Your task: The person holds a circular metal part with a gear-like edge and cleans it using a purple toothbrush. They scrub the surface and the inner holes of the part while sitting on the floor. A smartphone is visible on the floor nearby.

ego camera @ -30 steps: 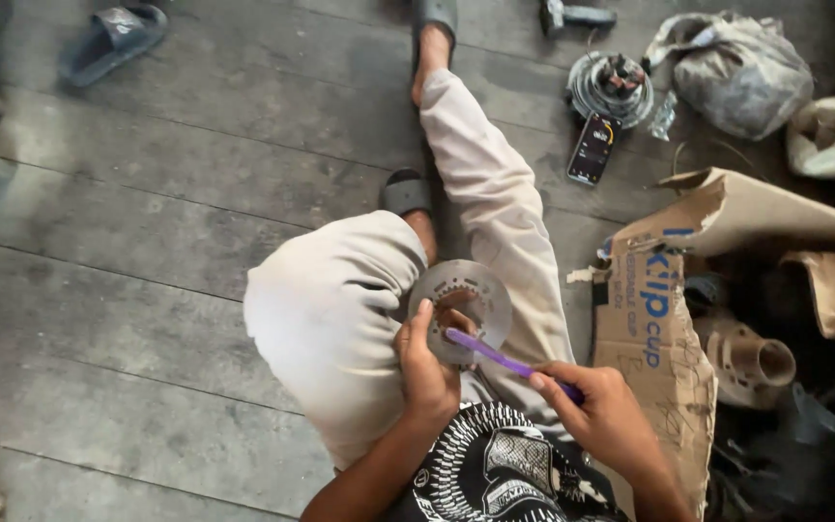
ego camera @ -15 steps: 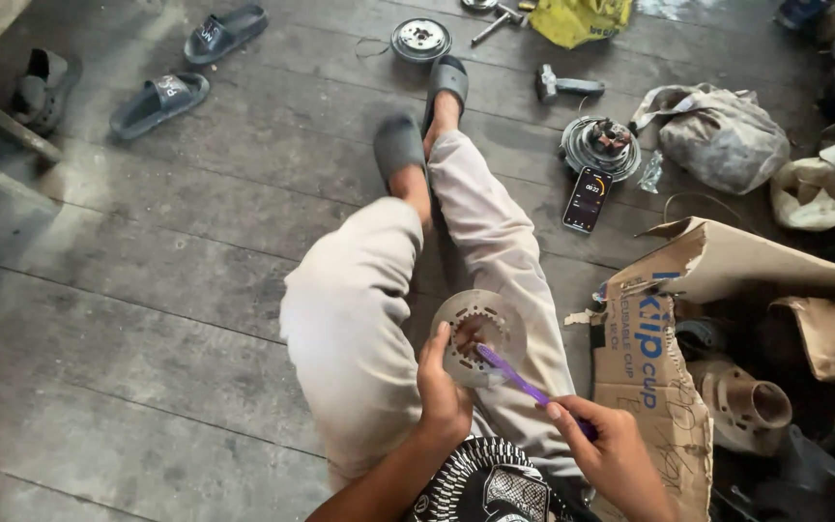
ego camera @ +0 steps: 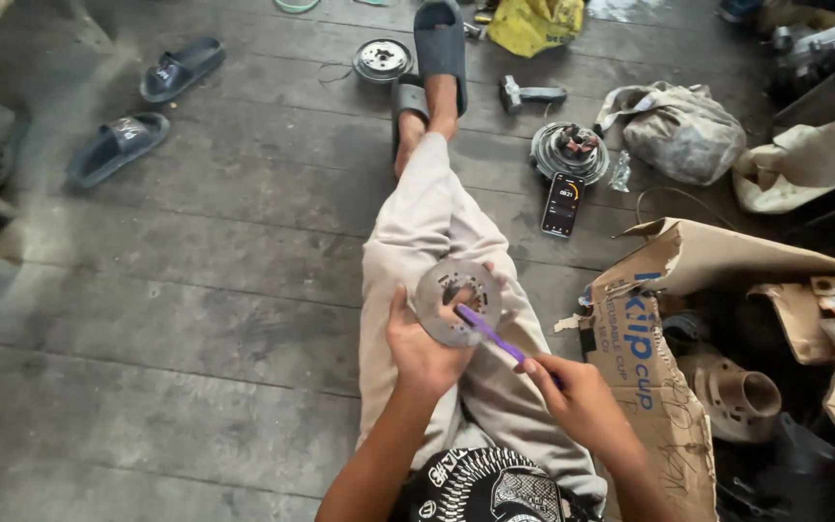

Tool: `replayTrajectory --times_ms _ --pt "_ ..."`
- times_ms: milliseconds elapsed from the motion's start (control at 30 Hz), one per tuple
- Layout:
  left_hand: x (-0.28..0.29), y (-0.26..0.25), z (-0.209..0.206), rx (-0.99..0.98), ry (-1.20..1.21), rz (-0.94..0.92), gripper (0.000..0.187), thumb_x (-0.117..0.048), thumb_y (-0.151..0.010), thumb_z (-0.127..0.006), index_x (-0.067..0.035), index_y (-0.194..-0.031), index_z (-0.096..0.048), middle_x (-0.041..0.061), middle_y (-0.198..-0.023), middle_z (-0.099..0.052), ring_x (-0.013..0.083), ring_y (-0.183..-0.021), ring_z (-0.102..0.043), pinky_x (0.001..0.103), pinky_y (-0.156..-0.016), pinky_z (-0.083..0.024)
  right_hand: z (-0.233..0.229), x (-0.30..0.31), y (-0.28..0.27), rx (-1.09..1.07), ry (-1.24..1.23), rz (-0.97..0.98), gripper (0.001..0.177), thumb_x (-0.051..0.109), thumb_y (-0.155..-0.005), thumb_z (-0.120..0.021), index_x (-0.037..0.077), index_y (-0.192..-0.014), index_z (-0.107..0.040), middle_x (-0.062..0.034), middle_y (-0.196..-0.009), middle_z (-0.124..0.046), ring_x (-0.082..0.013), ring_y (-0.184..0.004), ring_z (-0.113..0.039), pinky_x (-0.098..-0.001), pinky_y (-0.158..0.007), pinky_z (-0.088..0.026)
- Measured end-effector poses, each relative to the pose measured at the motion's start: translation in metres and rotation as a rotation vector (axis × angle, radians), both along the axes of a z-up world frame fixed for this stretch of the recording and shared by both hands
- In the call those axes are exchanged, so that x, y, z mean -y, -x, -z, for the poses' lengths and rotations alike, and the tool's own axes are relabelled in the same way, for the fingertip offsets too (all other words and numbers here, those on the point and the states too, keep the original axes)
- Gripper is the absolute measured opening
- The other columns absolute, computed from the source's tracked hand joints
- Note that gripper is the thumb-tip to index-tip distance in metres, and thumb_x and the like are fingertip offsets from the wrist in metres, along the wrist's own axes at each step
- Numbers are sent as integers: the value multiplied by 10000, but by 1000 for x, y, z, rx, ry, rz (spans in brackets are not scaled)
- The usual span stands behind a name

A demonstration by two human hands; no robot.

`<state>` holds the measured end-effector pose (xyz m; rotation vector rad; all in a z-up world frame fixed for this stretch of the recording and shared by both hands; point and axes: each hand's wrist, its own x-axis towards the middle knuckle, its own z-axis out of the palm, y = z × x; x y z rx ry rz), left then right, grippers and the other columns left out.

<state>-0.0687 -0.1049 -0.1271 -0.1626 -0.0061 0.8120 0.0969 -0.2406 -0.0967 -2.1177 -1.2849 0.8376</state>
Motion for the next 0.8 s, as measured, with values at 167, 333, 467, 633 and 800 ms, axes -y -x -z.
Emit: replayTrajectory --times_ms 167,333,467,633,800 --pt "-39 -22 35 209 -101 31 692 -533 -1018 -441 -154 -1596 -397 283 -1522 -456 508 -1484 -331 632 -1165 -318 15 -26 0 36 136 66 288 317 -981 -606 115 -962 -810 -23 -599 -700 -135 -472 -489 -315 -487 -374" --pt "-64 -22 43 159 -22 31 620 -526 -1027 -415 -145 -1514 -467 281 -1466 -478 511 -1412 -416 709 -1132 -333 29 -50 -2 32 112 11 275 289 -953 -616 93 -966 -809 -44 -612 -719 -157 -466 -493 -342 -483 -401" --pt "-93 -20 49 68 -8 12 565 -469 -1023 -401 -193 -1508 -489 265 -1424 -516 484 -1307 -507 686 -1098 -388 33 -78 -6 21 42 -1 250 252 -941 -637 77 -886 -805 -33 -547 -646 -131 -446 -419 -330 -454 -337" --pt "-145 -38 40 -82 37 -33 597 -539 -960 -534 -230 -1468 -590 293 -1495 -514 528 -1369 -481 693 -1109 -379 19 -122 -4 95 -36 -62 358 390 -1022 -555 148 -794 -687 -195 -653 -673 -398 -684 -683 -467 -658 -533" --pt "-166 -42 71 -18 17 -50 628 -572 -922 -558 -243 -1455 -591 297 -1552 -456 545 -1438 -402 752 -1130 -295 23 -146 -9 142 4 -122 275 358 -992 -566 176 -894 -748 -194 -758 -743 -448 -819 -716 -512 -713 -556"
